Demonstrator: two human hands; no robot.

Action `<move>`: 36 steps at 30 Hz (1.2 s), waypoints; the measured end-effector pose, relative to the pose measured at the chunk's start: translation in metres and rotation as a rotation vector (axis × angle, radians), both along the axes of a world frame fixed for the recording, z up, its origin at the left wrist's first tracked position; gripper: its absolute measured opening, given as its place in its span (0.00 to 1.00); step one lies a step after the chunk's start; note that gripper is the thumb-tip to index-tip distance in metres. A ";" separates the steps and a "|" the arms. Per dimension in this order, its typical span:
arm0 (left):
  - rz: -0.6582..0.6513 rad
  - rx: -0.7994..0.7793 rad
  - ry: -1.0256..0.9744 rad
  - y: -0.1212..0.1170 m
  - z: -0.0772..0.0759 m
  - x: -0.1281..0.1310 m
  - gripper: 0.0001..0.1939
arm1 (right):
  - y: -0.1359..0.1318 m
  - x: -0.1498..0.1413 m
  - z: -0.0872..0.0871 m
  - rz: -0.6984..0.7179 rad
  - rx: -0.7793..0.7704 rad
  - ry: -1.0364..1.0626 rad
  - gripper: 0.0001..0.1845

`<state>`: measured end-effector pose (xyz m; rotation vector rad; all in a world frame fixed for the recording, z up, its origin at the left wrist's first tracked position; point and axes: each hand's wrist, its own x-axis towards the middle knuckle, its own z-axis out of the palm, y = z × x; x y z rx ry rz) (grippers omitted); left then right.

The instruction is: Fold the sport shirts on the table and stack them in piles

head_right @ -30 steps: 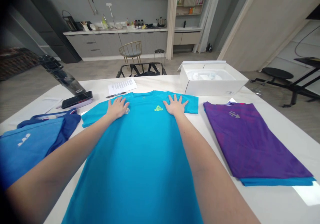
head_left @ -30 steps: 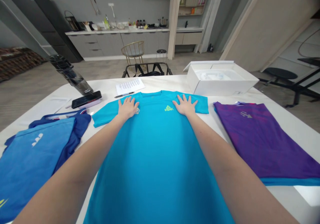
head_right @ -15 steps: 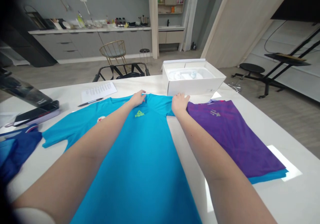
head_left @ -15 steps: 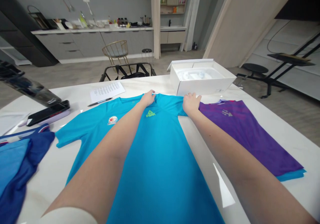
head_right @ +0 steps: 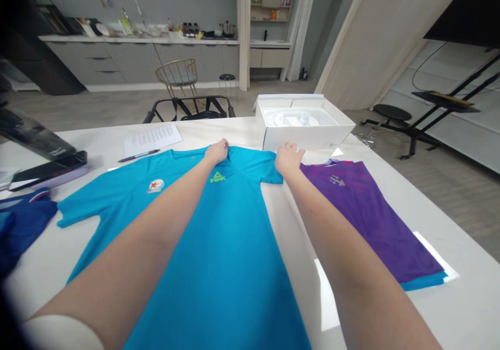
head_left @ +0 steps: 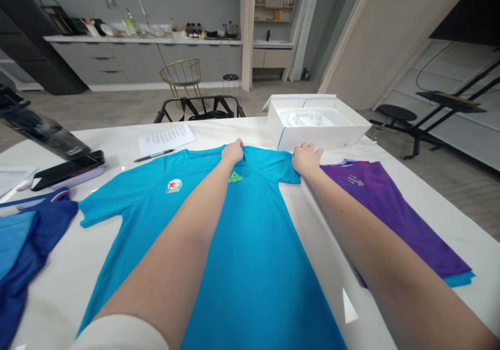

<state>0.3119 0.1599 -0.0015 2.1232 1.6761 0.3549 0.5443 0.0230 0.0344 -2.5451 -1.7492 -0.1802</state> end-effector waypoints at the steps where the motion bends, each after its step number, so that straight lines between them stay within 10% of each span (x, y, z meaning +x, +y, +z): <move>1: 0.003 -0.021 -0.071 0.001 -0.002 -0.002 0.10 | -0.001 -0.004 0.007 0.023 0.007 -0.002 0.22; 9: 0.017 -0.281 -0.882 -0.019 0.006 -0.030 0.03 | -0.016 -0.093 0.084 0.407 0.079 0.578 0.11; 16: -0.123 -0.281 -1.081 -0.019 0.045 -0.105 0.09 | -0.026 -0.219 0.118 0.658 -0.008 0.854 0.11; 24: 0.032 -0.431 -0.980 -0.019 0.048 -0.189 0.13 | 0.004 -0.304 0.056 0.656 -0.099 0.661 0.13; 31: 0.150 -0.103 -0.360 -0.064 0.029 -0.239 0.14 | 0.059 -0.249 0.013 0.331 0.061 0.273 0.24; 36: 0.127 -0.068 -0.285 -0.102 0.010 -0.252 0.17 | 0.095 -0.221 -0.002 0.415 -0.009 0.202 0.28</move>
